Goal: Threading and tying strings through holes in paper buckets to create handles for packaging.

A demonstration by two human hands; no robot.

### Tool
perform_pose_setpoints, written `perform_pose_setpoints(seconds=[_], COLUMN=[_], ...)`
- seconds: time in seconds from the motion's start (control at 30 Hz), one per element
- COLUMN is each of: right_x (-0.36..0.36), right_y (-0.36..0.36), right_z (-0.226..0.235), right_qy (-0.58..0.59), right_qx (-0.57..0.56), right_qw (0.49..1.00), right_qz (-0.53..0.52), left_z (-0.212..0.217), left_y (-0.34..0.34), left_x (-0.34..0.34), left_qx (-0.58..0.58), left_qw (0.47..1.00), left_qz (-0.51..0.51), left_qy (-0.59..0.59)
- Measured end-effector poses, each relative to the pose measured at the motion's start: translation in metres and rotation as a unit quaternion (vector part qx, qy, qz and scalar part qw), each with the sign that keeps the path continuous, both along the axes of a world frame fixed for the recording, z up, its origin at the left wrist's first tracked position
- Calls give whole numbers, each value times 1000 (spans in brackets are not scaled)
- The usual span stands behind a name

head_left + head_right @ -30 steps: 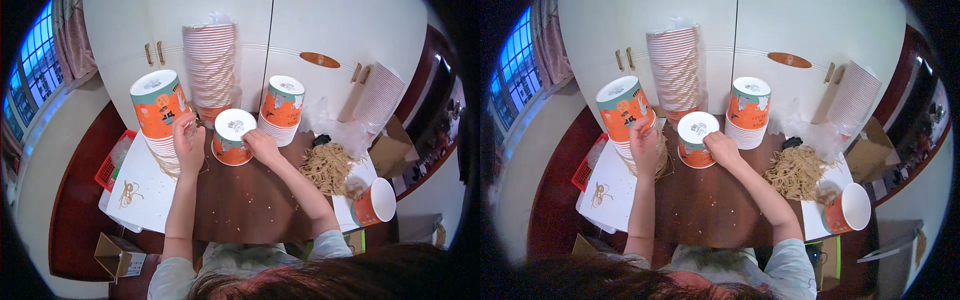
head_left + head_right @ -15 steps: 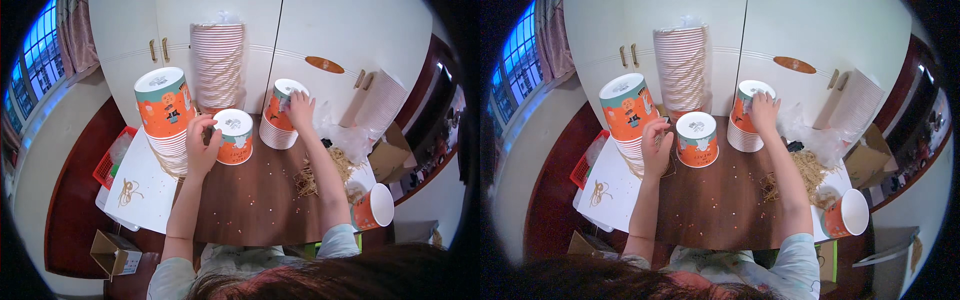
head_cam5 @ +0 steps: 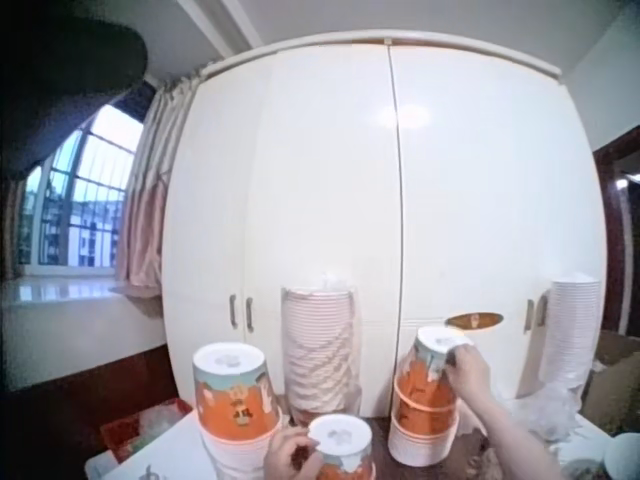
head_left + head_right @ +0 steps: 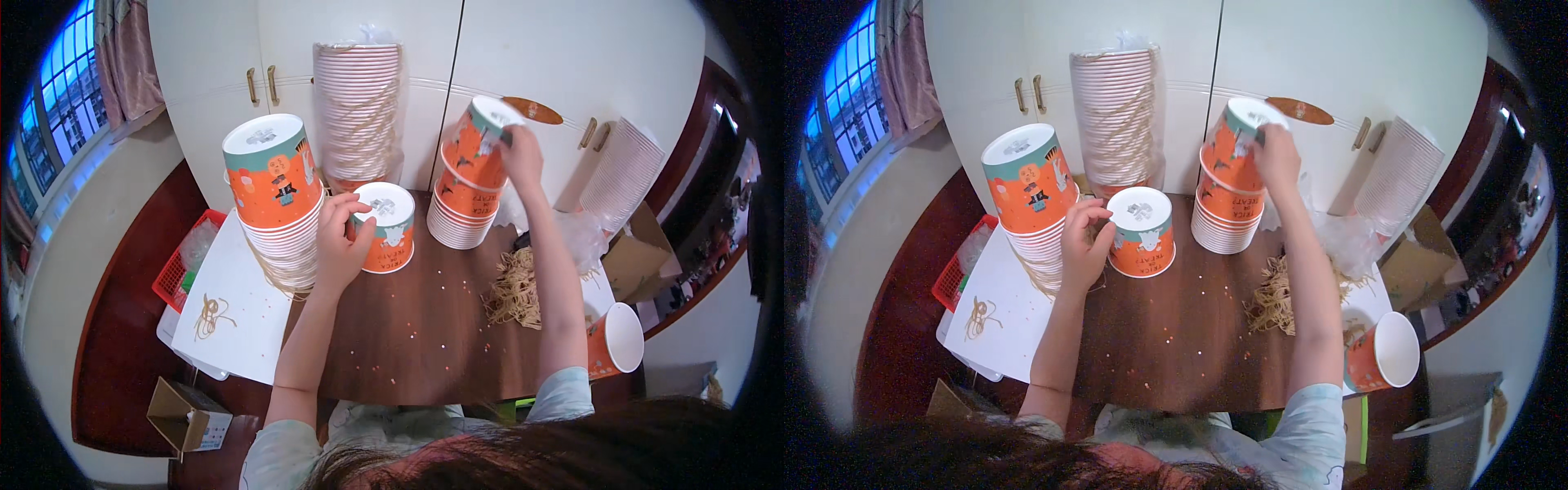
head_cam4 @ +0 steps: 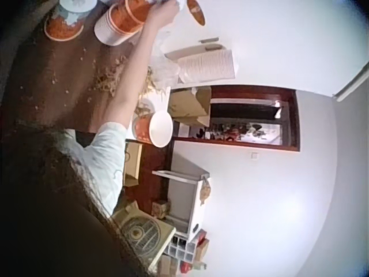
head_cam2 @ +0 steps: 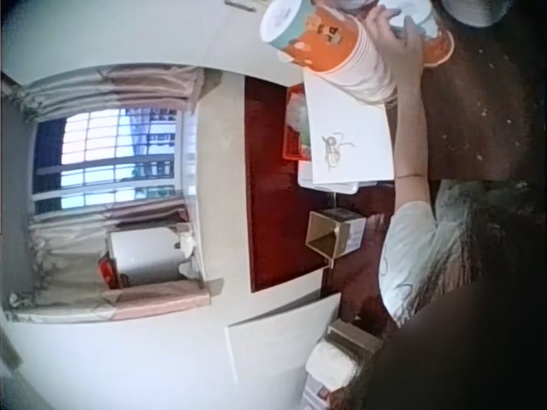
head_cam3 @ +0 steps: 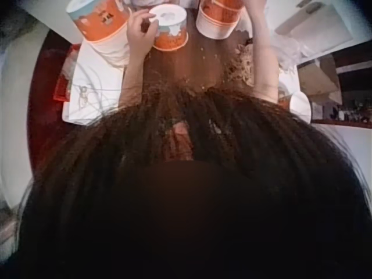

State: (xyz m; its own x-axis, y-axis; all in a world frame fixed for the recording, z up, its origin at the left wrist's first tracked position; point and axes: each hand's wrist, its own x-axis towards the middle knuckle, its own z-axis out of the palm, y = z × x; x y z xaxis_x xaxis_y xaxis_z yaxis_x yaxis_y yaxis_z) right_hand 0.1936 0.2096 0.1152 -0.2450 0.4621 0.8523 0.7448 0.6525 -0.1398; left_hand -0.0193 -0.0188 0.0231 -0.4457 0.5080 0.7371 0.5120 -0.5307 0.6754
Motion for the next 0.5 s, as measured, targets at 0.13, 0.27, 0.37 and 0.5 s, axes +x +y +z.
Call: perform_pose_setpoints(seconds=[0.13, 0.27, 0.37, 0.5], right_x=[12, -2, -16, -28], right_y=[-41, -88, -100, -109], right_z=[48, 66, 52, 16], right_qy=[69, 119, 65, -10], right_qx=[111, 68, 44, 42], right_qw=[989, 964, 967, 978], right_qz=[62, 227, 244, 203], left_z=[0, 5, 16, 18], left_y=[4, 2, -7, -13], left_x=[0, -8, 0, 3], left_qx=[-17, 27, 11, 7], left_qw=[998, 995, 995, 996], left_qz=[38, 69, 80, 72], left_qy=[54, 63, 67, 50])
